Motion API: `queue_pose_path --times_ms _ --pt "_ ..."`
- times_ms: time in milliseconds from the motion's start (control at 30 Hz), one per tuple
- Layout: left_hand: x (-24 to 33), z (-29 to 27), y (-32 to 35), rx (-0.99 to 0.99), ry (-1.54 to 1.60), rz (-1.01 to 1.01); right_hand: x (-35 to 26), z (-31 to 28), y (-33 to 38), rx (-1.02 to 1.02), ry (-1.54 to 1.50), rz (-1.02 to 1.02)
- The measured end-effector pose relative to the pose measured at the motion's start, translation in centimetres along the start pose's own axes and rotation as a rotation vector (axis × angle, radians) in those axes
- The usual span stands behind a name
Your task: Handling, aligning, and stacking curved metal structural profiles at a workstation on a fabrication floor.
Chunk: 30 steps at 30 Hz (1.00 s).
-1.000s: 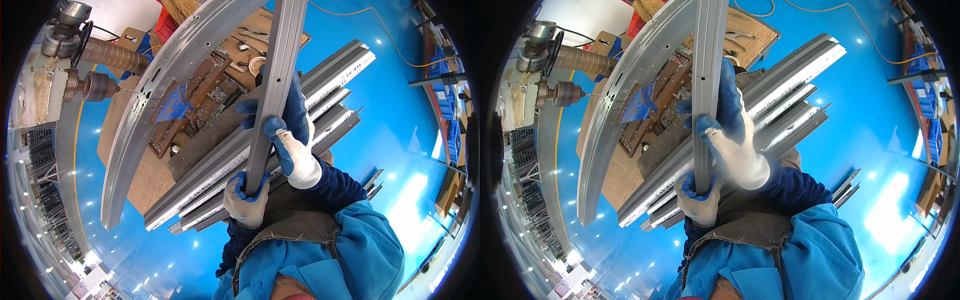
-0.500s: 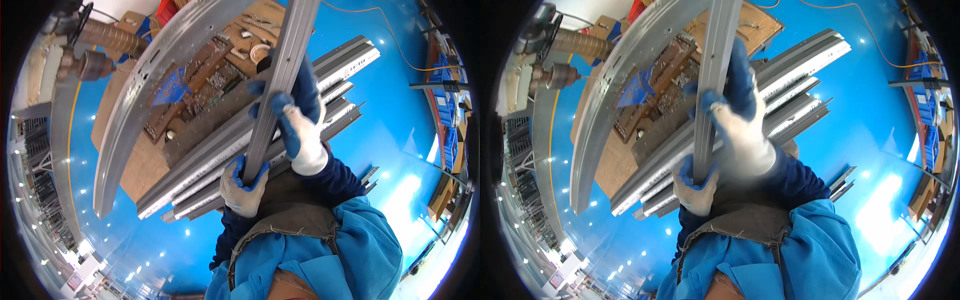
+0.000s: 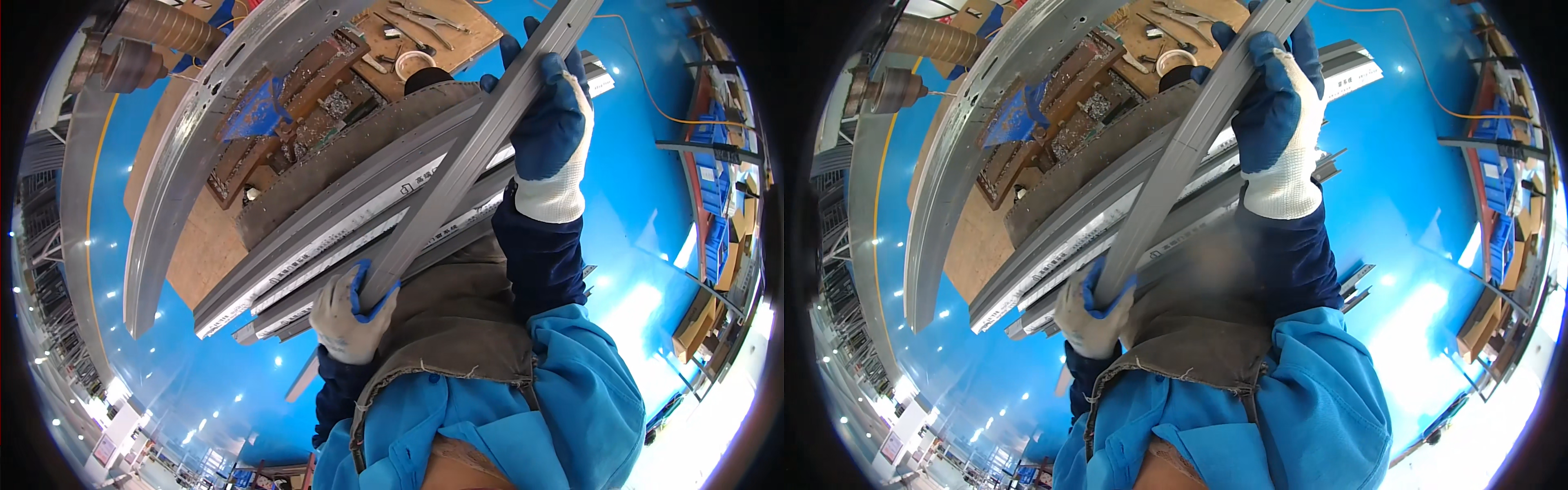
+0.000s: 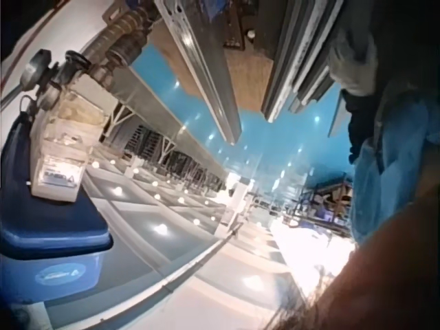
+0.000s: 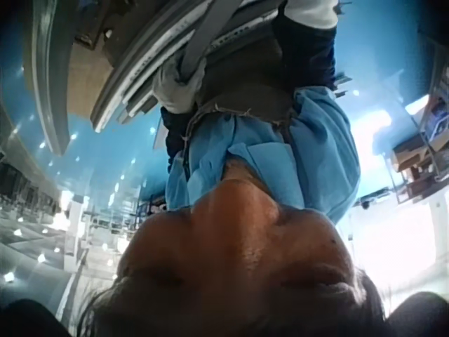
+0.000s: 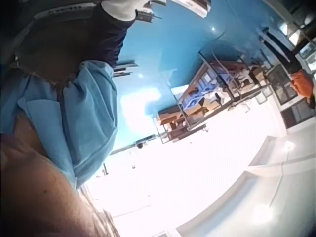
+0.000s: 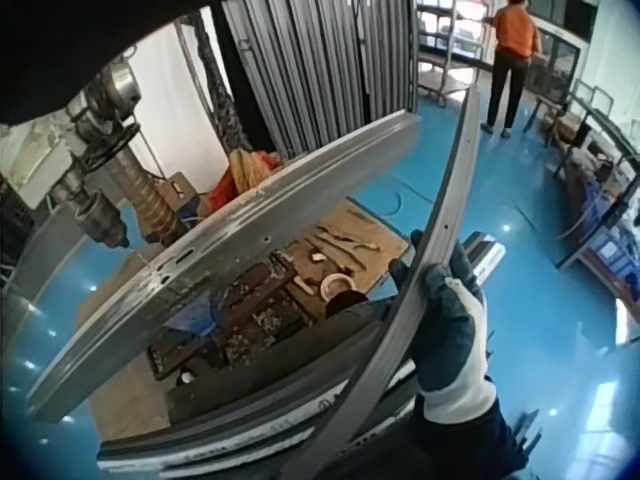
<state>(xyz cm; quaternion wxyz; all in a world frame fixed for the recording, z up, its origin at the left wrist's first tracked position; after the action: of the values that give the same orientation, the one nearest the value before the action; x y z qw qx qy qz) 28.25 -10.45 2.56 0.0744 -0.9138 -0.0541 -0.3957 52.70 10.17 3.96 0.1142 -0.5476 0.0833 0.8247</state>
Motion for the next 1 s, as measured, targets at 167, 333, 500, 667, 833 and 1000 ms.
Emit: queue_pose_path --times_ms 167,333,500,667,833,1000 --pt "0.8 -0.8 -1.4 -0.030 -0.023 0.028 -0.3 -0.7 -0.6 -0.045 -0.158 0.046" --pt "0.7 -0.8 -2.3 -0.023 -0.030 0.079 -0.5 -0.8 -1.1 -0.097 -0.276 0.065" --pt "0.6 -1.3 -2.8 -0.008 -0.047 0.108 -0.5 -0.3 -1.3 -0.136 -0.269 0.050" --pt "-0.2 -1.9 -3.3 -0.018 -0.059 0.055 -2.0 0.9 -0.5 -0.072 -0.071 -0.112" --pt "-1.9 -3.5 -2.4 0.005 -0.067 0.017 0.2 1.9 0.7 -0.171 -0.198 -0.102" --pt "-4.8 -5.5 -1.7 0.076 -0.058 -0.070 -0.7 4.1 1.9 -0.205 -0.153 -0.141"
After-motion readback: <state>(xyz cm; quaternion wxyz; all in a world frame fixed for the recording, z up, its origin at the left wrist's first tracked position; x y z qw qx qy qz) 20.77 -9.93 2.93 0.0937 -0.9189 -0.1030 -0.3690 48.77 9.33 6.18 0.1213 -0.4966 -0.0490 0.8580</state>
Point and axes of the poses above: each hand's wrist, its own y-axis away from the middle knuckle, its own z-axis out of the palm, x = y × z, the point moved 8 cm from there along -y, towards the middle knuckle, and after that the axes turned 12 degrees about y, right-handed, at the moved point
